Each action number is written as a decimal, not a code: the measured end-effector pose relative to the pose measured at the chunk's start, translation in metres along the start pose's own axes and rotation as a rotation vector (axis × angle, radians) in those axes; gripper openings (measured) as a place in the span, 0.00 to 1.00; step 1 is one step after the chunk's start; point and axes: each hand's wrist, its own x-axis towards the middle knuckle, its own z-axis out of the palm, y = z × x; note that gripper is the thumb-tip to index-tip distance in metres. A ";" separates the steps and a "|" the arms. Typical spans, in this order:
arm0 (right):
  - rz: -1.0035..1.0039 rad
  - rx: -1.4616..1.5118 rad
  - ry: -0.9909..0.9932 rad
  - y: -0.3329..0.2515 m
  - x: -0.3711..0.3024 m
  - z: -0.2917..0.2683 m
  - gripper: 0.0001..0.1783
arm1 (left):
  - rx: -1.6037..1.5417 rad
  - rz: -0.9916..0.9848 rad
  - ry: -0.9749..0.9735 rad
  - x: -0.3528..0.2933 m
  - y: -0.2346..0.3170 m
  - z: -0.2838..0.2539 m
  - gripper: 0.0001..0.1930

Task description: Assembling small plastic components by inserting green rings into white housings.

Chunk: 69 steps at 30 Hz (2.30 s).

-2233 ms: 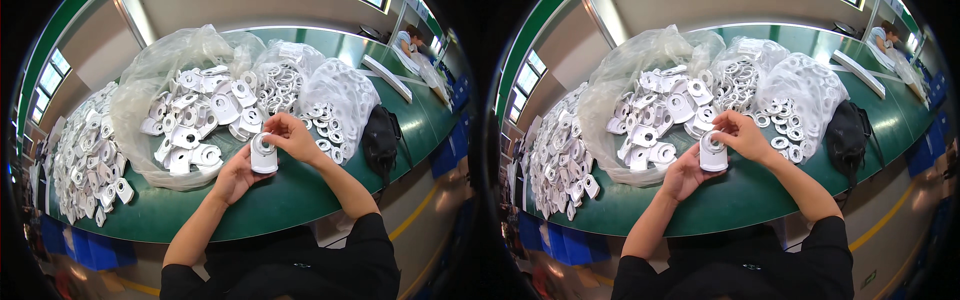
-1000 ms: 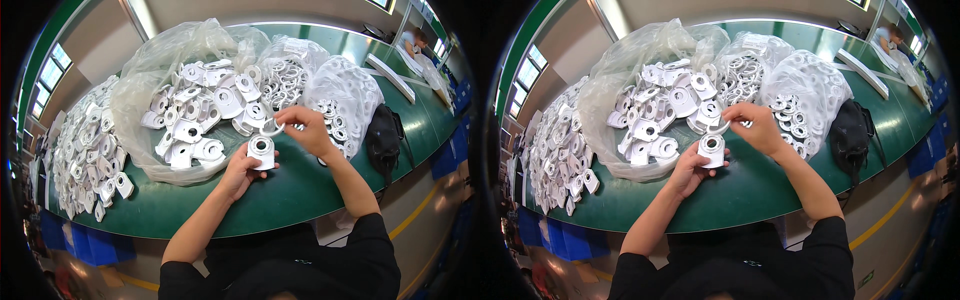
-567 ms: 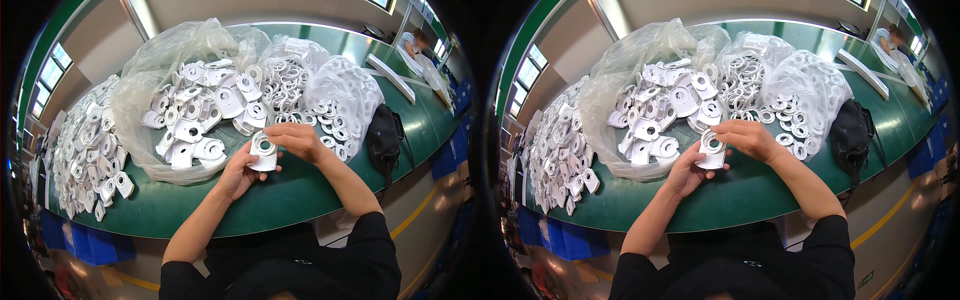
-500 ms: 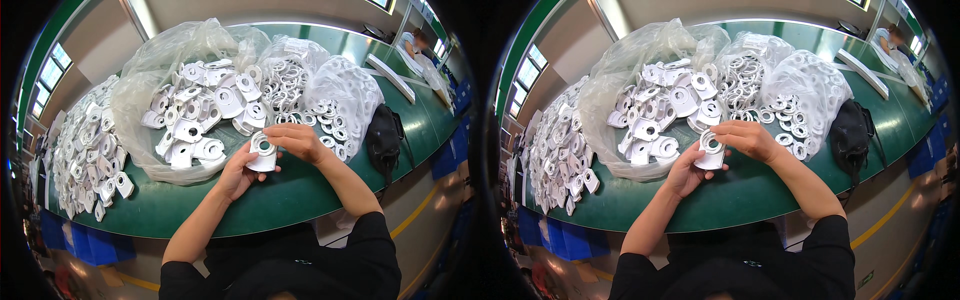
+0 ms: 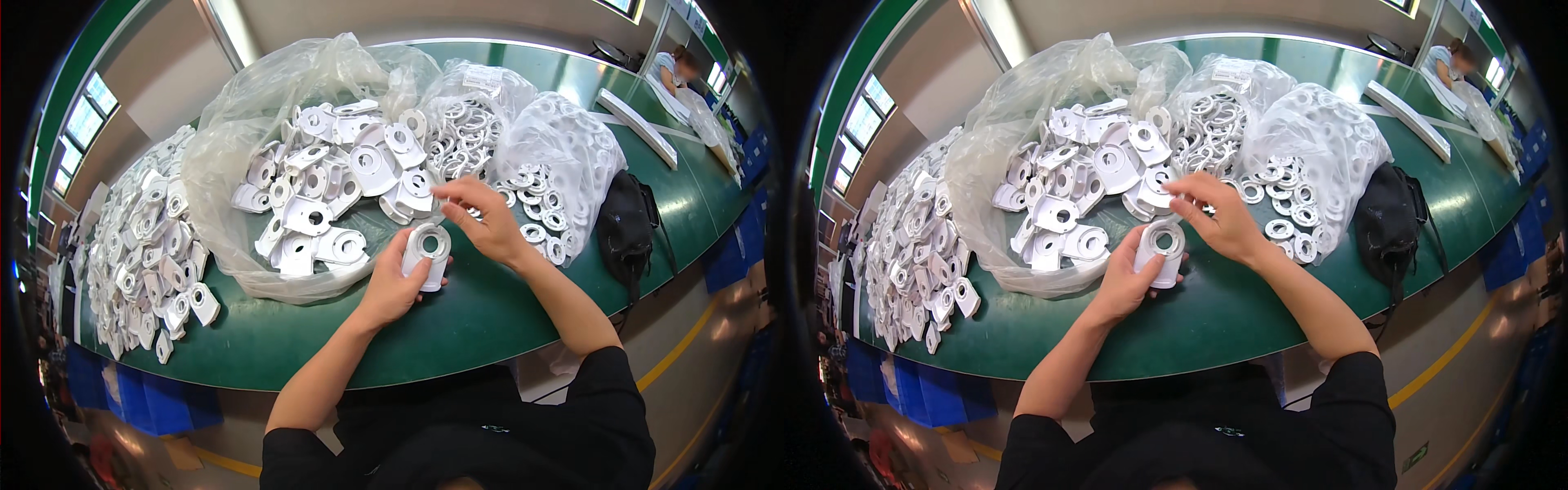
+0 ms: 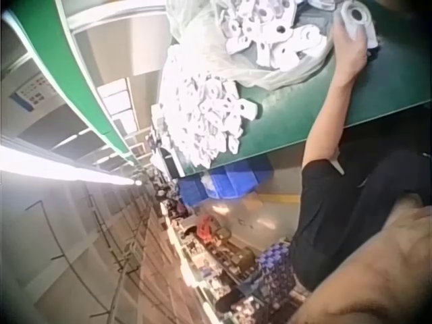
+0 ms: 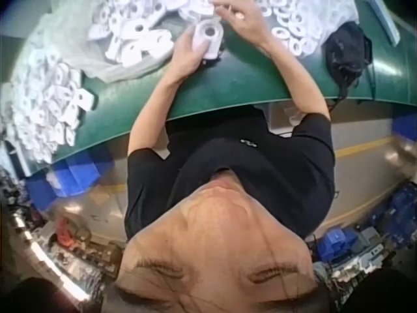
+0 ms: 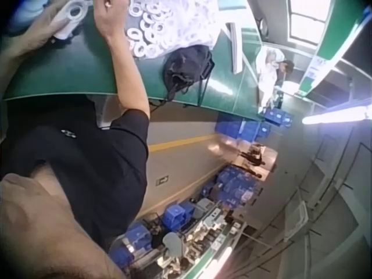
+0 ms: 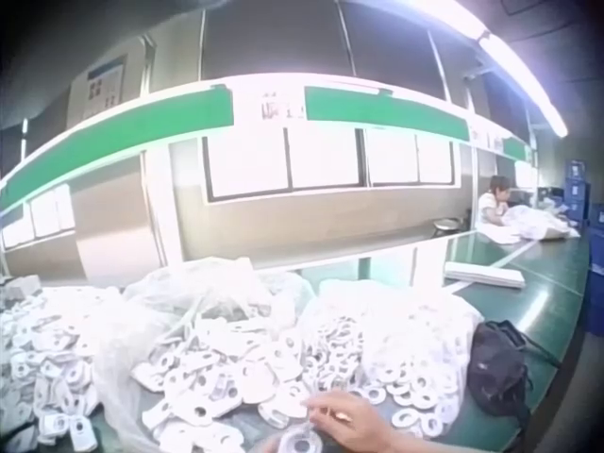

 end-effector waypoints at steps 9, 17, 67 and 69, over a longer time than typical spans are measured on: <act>0.435 0.440 -0.410 0.006 -0.004 -0.001 0.08 | 0.517 0.336 0.169 0.002 -0.012 0.000 0.11; 0.136 -0.014 -0.479 0.000 -0.007 0.004 0.09 | 0.686 0.326 0.211 0.004 -0.013 -0.008 0.13; 0.494 0.285 -0.334 0.008 -0.008 0.004 0.15 | 0.457 0.277 0.151 0.004 -0.013 -0.014 0.28; 0.537 0.342 -0.352 0.006 -0.006 0.005 0.14 | 0.432 0.219 0.135 -0.004 0.003 -0.016 0.27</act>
